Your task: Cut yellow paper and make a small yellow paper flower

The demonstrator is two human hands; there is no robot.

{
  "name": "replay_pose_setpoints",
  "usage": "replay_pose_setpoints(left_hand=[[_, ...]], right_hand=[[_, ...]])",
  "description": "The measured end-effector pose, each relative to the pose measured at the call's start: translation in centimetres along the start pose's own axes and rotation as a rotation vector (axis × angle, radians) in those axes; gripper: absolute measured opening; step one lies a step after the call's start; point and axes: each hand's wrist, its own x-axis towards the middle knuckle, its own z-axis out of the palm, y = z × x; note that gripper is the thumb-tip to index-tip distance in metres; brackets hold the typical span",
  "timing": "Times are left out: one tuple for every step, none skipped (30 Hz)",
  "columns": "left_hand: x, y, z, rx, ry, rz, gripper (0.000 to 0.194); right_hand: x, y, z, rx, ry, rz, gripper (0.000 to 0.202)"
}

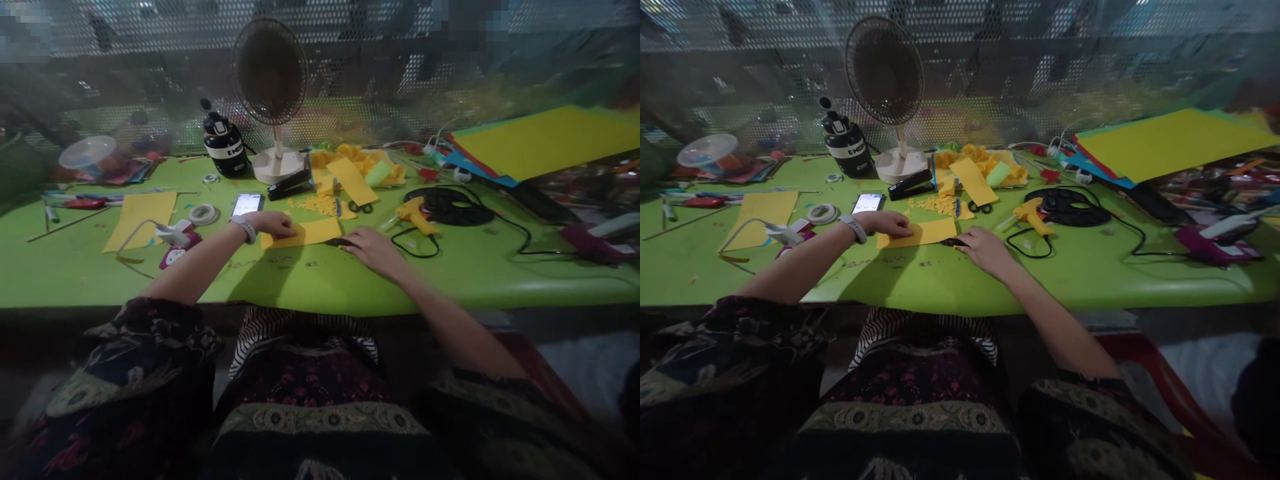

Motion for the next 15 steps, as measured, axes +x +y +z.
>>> replay_pose_setpoints(left_hand=[[0.0,0.0,0.0,0.004,0.002,0.004,0.044],[0.0,0.0,0.0,0.010,0.002,0.008,0.044],[-0.1,-0.1,0.0,0.017,0.004,0.011,0.043],[-0.1,-0.1,0.0,0.025,0.005,0.012,0.042],[-0.1,-0.1,-0.1,0.033,0.005,0.011,0.042],[-0.1,-0.2,-0.1,0.041,0.007,0.012,0.042],[0.0,-0.2,-0.1,0.049,0.011,0.016,0.042],[0.0,-0.2,-0.1,0.055,0.011,0.021,0.041],[0.0,-0.2,-0.2,0.056,0.010,0.024,0.041],[0.0,-0.2,-0.2,0.050,0.007,0.025,0.040],[0.1,-0.2,-0.2,0.039,0.003,0.023,0.039],[0.1,-0.2,-0.2,0.026,0.001,0.019,0.038],[0.1,-0.2,-0.1,0.015,-0.002,0.015,0.037],[0.2,-0.2,-0.1,0.009,-0.003,0.016,0.036],[0.2,-0.2,-0.1,0.008,-0.004,0.021,0.035]], right_hand=[[0.0,0.0,0.0,-0.001,0.003,-0.005,0.029],[-0.1,0.1,0.1,0.003,0.007,-0.014,0.029],[-0.3,0.2,0.1,0.011,0.012,-0.024,0.028],[-0.5,0.4,0.1,0.022,0.019,-0.035,0.028],[-0.7,0.5,0.1,0.032,0.025,-0.045,0.028],[-0.8,0.7,0.1,0.037,0.028,-0.052,0.028],[-0.9,0.7,0.1,0.036,0.029,-0.055,0.028],[-0.9,0.7,0.2,0.032,0.027,-0.056,0.028],[-0.8,0.6,0.2,0.025,0.027,-0.052,0.028],[-0.6,0.4,0.3,0.020,0.027,-0.047,0.028],[-0.4,0.2,0.3,0.017,0.028,-0.042,0.029],[-0.2,0.0,0.4,0.015,0.031,-0.041,0.029],[0.0,-0.2,0.5,0.017,0.034,-0.043,0.029],[0.2,-0.3,0.5,0.019,0.034,-0.051,0.029],[0.2,-0.4,0.5,0.023,0.031,-0.061,0.029]])
